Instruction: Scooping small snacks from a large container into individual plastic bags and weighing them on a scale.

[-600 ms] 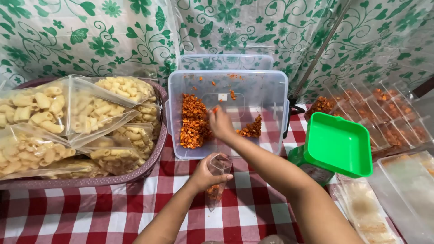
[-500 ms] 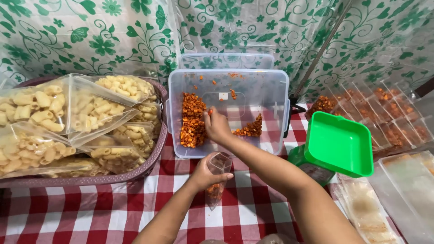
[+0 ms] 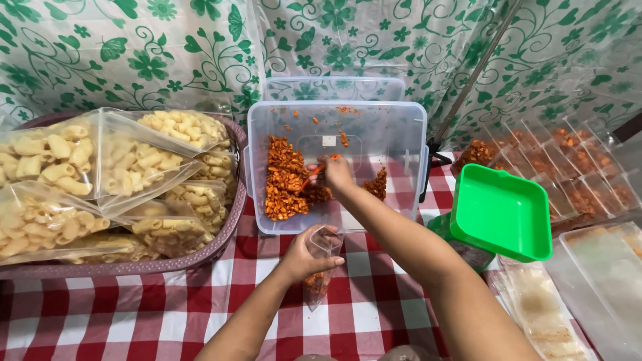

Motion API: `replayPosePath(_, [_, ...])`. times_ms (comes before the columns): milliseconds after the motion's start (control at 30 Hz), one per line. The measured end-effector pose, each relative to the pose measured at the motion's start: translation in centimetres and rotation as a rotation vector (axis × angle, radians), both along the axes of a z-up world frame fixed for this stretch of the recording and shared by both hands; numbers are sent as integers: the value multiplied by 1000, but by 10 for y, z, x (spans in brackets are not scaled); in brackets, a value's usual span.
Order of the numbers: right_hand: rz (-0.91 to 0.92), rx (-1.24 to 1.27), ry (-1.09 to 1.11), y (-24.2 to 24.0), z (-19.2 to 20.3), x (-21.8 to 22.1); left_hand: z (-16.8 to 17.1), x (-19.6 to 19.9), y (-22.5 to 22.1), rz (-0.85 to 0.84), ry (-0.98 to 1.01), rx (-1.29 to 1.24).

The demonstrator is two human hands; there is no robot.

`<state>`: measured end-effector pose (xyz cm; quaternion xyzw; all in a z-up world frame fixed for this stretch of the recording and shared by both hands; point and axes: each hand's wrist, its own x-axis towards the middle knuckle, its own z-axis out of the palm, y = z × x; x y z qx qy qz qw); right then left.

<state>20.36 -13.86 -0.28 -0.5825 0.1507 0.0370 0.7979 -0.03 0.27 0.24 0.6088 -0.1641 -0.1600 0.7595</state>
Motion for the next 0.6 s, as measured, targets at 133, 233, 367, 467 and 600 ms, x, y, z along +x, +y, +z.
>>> replayPosePath(133, [-43, 10, -8, -9, 11, -2, -5, 1, 0, -12, 6, -1])
replayPosePath(233, [-29, 25, -52, -16, 21, -6, -5, 1, 2, -29, 5, 27])
replayPosePath(367, [-35, -4, -160, -30, 31, -13, 3, -2, 2, -19, 1, 63])
replayPosePath(467, [-47, -59, -213, -38, 36, -17, 11, -4, 3, -8, -18, 108])
replayPosePath(600, [-89, -93, -265, -48, 41, -27, 21, -9, 5, 9, -46, 188])
